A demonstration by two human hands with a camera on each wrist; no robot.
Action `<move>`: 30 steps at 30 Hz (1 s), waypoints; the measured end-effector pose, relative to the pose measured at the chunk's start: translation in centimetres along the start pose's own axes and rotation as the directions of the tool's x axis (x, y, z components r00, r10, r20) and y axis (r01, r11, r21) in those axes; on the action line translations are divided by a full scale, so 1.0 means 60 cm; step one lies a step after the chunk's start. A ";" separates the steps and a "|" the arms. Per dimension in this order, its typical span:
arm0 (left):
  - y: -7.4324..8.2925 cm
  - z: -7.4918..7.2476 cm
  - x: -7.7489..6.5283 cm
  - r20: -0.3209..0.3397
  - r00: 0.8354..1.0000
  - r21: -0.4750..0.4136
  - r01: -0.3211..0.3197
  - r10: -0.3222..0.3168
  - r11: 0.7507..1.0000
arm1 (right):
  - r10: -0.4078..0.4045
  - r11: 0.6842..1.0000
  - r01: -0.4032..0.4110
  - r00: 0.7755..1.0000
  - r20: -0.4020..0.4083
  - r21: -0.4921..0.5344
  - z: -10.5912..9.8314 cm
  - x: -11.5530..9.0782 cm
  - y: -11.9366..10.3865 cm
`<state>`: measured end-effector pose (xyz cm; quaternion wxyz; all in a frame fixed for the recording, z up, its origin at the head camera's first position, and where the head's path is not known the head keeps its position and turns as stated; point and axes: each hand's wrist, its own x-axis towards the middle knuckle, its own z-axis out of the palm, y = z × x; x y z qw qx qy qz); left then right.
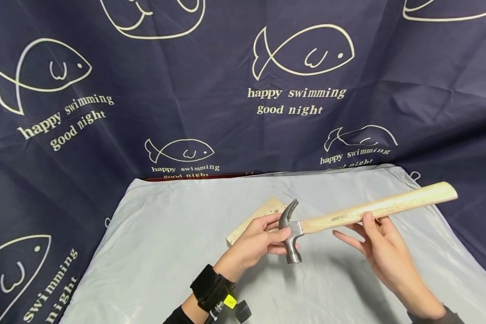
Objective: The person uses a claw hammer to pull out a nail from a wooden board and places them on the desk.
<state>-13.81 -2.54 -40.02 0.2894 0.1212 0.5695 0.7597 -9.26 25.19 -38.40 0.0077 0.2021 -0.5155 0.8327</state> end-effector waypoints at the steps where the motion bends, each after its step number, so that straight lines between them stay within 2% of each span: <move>1: 0.001 0.000 0.000 0.003 1.000 0.002 0.004 -0.004 1.000 | -0.012 1.000 0.012 1.000 -0.008 0.027 0.006 0.004 0.000; 5: 0.004 0.002 0.000 0.021 0.999 0.019 0.030 -0.031 0.999 | -0.056 0.994 0.061 0.997 -0.059 0.090 0.029 0.021 -0.003; 10: 0.002 -0.001 0.003 0.014 0.999 0.016 0.034 -0.034 0.999 | -0.128 0.990 0.133 0.989 -0.073 0.057 0.050 0.044 -0.004; 13: 0.002 -0.005 0.004 -0.021 0.999 0.052 0.031 -0.029 0.998 | -0.141 0.990 0.139 0.987 -0.071 -0.030 0.056 0.054 -0.005; 16: 0.001 -0.009 0.005 -0.069 0.998 0.145 0.019 -0.009 0.989 | -0.143 0.980 0.127 0.985 -0.093 -0.154 0.062 0.061 -0.006; 19: 0.002 -0.018 0.006 -0.116 0.993 0.231 0.002 0.026 0.973 | -0.132 0.952 0.093 0.984 -0.117 -0.291 0.067 0.068 -0.008; 21: 0.007 -0.030 0.006 -0.163 0.984 0.321 -0.011 0.067 0.947 | -0.123 0.931 0.074 0.985 -0.118 -0.357 0.069 0.075 -0.012; 22: 0.011 -0.037 0.005 -0.189 0.977 0.388 -0.017 0.097 0.921 | -0.119 0.918 0.067 0.987 -0.111 -0.392 0.070 0.079 -0.013; 23: 0.015 -0.046 0.005 -0.216 0.966 0.473 -0.025 0.144 0.881 | -0.116 0.903 0.062 0.988 -0.101 -0.425 0.071 0.083 -0.016; 24: 0.021 -0.056 0.004 -0.245 0.950 0.568 -0.020 0.193 0.823 | -0.114 0.884 0.060 0.990 -0.088 -0.463 0.072 0.087 -0.018; 25: 0.027 -0.065 0.002 -0.271 0.932 0.663 -0.001 0.241 0.749 | -0.113 0.865 0.062 0.991 -0.073 -0.498 0.074 0.091 -0.021; 27: 0.037 -0.085 -0.003 -0.319 0.899 0.799 0.085 0.300 0.595 | -0.106 0.821 0.060 0.993 -0.049 -0.568 0.077 0.100 -0.027; 29: 0.046 -0.101 -0.011 -0.359 0.883 0.855 0.183 0.300 0.485 | -0.093 0.768 0.046 0.995 -0.040 -0.639 0.080 0.109 -0.032; 30: 0.050 -0.107 -0.015 -0.379 0.886 0.861 0.231 0.268 0.454 | -0.084 0.745 0.037 0.996 -0.039 -0.666 0.083 0.113 -0.034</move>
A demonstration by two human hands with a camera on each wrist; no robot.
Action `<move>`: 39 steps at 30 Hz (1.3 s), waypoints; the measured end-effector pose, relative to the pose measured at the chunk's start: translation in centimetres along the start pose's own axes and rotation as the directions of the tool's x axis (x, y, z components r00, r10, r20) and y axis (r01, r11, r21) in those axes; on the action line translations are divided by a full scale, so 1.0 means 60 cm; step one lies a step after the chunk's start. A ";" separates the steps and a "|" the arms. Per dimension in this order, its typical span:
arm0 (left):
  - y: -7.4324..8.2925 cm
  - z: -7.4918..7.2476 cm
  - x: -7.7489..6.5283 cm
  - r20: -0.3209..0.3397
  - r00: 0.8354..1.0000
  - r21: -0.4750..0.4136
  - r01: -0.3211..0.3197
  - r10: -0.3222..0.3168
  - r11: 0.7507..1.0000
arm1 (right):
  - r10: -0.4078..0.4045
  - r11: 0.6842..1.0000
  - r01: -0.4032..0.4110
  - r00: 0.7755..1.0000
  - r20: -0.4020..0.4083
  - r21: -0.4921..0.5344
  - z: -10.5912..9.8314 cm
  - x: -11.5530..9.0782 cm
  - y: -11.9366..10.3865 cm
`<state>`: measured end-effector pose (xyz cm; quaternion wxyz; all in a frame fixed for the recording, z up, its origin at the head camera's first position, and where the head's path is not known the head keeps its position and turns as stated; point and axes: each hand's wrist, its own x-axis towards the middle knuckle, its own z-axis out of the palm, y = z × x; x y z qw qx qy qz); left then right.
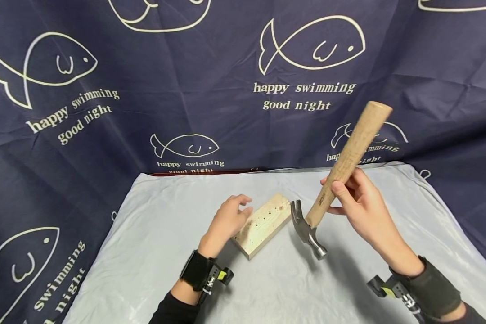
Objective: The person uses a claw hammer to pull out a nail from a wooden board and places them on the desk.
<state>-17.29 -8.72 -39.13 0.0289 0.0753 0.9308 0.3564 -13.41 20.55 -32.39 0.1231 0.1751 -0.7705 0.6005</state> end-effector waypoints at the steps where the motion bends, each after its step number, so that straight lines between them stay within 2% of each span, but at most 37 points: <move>1: -0.005 -0.006 -0.001 0.030 0.999 0.035 0.033 -0.034 0.999 | 0.011 1.000 -0.010 1.000 0.007 -0.026 0.001 0.004 -0.002; 5: -0.015 -0.019 -0.006 0.138 0.979 0.119 0.131 -0.147 0.984 | 0.056 0.996 -0.053 0.998 0.036 -0.071 0.011 0.020 -0.004; 10: -0.024 -0.016 -0.008 0.181 0.962 0.134 0.183 -0.206 0.974 | 0.105 0.991 -0.099 0.992 0.066 -0.085 0.028 0.044 0.003; 18: -0.033 -0.001 -0.009 0.212 0.956 0.095 0.186 -0.202 0.978 | 0.215 0.969 -0.198 0.970 0.112 -0.145 0.064 0.073 0.024; 22: -0.034 -0.001 -0.006 0.219 0.956 0.081 0.181 -0.195 0.980 | 0.254 0.956 -0.220 0.952 0.170 -0.197 0.087 0.094 0.027; 24: -0.032 -0.002 -0.004 0.218 0.955 0.071 0.190 -0.201 0.979 | 0.257 0.939 -0.195 0.946 0.200 -0.285 0.099 0.109 0.026; 27: -0.030 -0.003 -0.004 0.227 0.951 0.050 0.202 -0.208 0.978 | 0.256 0.889 -0.122 0.931 0.259 -0.441 0.115 0.130 0.023; 30: -0.027 -0.005 -0.004 0.230 0.949 0.041 0.210 -0.214 0.977 | 0.266 0.846 -0.052 0.903 0.337 -0.530 0.128 0.151 0.018; 34: -0.025 -0.006 -0.003 0.217 0.951 0.057 0.213 -0.220 0.975 | 0.307 0.847 -0.033 0.846 0.436 -0.531 0.146 0.171 0.013; 39: -0.026 -0.006 0.000 0.213 0.949 0.035 0.231 -0.233 0.972 | 0.346 0.824 0.013 0.779 0.522 -0.566 0.177 0.196 0.006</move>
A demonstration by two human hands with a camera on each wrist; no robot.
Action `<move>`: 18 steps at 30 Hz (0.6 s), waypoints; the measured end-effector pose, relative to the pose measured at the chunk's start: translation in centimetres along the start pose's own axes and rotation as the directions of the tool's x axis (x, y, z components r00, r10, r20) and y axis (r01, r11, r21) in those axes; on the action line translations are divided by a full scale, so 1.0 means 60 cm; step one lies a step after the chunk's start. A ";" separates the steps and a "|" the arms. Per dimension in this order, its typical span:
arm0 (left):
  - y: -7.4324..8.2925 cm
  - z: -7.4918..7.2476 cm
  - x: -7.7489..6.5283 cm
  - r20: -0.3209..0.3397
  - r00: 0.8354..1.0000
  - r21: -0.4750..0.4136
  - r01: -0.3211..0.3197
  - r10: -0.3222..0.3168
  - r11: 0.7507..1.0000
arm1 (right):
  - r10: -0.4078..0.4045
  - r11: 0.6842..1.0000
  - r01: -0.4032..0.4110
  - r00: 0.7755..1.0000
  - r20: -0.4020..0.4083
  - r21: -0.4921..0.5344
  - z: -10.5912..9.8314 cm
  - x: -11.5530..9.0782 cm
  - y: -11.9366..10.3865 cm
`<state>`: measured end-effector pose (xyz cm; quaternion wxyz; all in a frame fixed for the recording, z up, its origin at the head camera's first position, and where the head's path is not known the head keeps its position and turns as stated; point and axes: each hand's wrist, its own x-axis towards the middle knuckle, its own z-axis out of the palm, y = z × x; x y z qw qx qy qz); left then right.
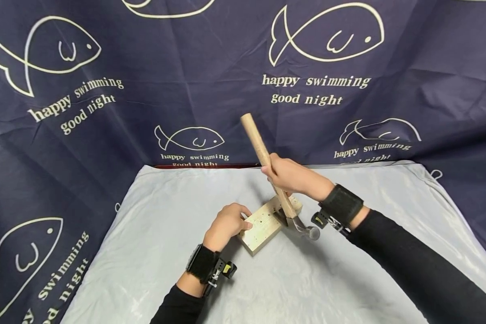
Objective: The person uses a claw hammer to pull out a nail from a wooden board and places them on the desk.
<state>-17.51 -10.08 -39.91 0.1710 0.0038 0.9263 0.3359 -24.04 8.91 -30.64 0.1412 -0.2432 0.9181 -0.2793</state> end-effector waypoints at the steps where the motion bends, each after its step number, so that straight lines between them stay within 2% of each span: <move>1: 0.000 0.000 0.001 0.000 1.000 -0.007 0.001 -0.001 1.000 | 0.002 1.000 -0.002 1.000 0.028 -0.014 0.000 0.007 -0.004; 5: 0.003 0.000 0.005 -0.004 1.000 0.000 0.011 -0.011 1.000 | 0.004 0.998 0.002 0.996 0.085 -0.070 0.005 0.036 -0.016; 8: 0.004 -0.001 0.007 -0.005 1.000 0.011 -0.001 0.001 1.000 | 0.009 0.995 0.000 0.996 0.089 -0.097 0.010 0.053 -0.019; 12: -0.001 -0.002 0.010 -0.009 1.000 0.025 -0.024 0.024 0.999 | 0.052 0.992 -0.041 0.994 0.092 -0.117 0.011 0.066 -0.019; 18: -0.005 -0.004 0.013 -0.021 1.000 0.035 -0.010 0.011 0.999 | 0.106 0.987 -0.091 0.988 0.108 -0.132 0.008 0.075 -0.025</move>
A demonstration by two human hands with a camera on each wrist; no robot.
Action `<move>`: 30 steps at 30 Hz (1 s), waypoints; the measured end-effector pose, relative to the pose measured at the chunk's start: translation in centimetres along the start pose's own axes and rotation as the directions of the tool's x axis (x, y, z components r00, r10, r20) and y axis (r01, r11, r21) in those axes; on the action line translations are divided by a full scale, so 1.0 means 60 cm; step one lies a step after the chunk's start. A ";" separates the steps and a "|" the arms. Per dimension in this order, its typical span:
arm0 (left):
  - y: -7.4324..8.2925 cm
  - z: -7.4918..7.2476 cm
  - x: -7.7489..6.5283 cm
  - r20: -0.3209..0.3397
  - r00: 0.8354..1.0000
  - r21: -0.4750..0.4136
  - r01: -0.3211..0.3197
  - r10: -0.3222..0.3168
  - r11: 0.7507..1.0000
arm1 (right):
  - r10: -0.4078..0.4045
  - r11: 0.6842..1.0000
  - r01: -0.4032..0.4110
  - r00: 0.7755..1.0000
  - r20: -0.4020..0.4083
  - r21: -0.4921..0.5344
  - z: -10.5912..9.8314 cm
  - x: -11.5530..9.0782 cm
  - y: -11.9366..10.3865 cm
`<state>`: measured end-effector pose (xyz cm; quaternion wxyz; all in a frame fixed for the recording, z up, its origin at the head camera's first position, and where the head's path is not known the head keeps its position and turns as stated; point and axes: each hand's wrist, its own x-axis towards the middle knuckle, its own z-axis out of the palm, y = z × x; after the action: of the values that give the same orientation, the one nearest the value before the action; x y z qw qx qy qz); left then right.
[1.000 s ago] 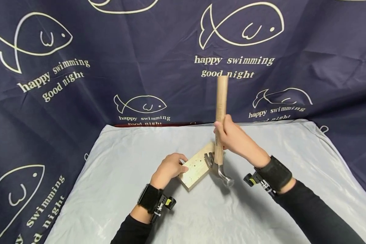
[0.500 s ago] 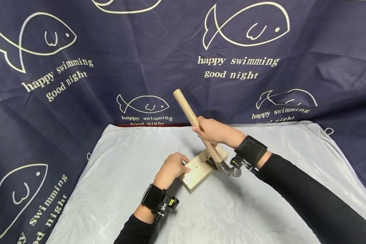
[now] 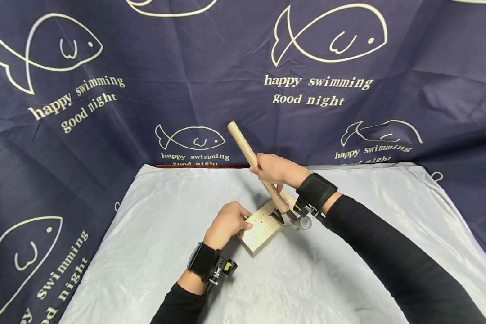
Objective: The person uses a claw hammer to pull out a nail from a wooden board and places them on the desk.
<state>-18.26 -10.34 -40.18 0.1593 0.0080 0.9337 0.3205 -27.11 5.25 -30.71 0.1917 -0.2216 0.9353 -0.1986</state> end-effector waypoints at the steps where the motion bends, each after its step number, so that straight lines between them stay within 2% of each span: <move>1: 0.001 0.000 0.000 -0.001 1.000 -0.003 -0.001 0.001 1.000 | 0.000 1.000 0.000 1.000 0.007 -0.009 -0.001 0.000 -0.001; 6: 0.000 -0.004 0.002 -0.006 1.000 -0.018 -0.024 0.024 1.000 | 0.028 0.997 -0.026 0.999 0.031 -0.076 -0.012 0.001 -0.013; 11: -0.002 -0.015 0.003 0.014 1.000 -0.046 -0.009 0.010 0.999 | 0.041 0.993 -0.037 0.999 0.032 -0.115 -0.023 0.006 -0.028; 16: 0.000 -0.016 0.004 0.038 0.999 -0.063 -0.009 0.012 0.998 | 0.003 0.996 -0.003 1.000 0.003 -0.093 -0.025 0.010 -0.034; 21: 0.002 -0.011 0.005 0.059 0.998 -0.070 -0.007 0.011 0.998 | -0.070 0.993 0.068 0.997 -0.024 -0.097 -0.021 0.005 -0.033; 25: 0.002 -0.010 0.007 0.057 0.998 -0.069 0.001 0.002 0.998 | -0.155 0.985 0.149 0.986 -0.066 -0.087 -0.018 -0.008 -0.022; 30: 0.003 -0.013 0.008 0.069 0.996 -0.084 0.054 -0.048 0.995 | -0.197 0.980 0.197 0.972 -0.128 -0.018 -0.011 -0.021 -0.004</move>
<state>-18.97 -10.65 -39.62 0.1988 -0.0121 0.9131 0.3558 -26.26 5.87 -29.72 0.1096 -0.3004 0.9196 -0.2284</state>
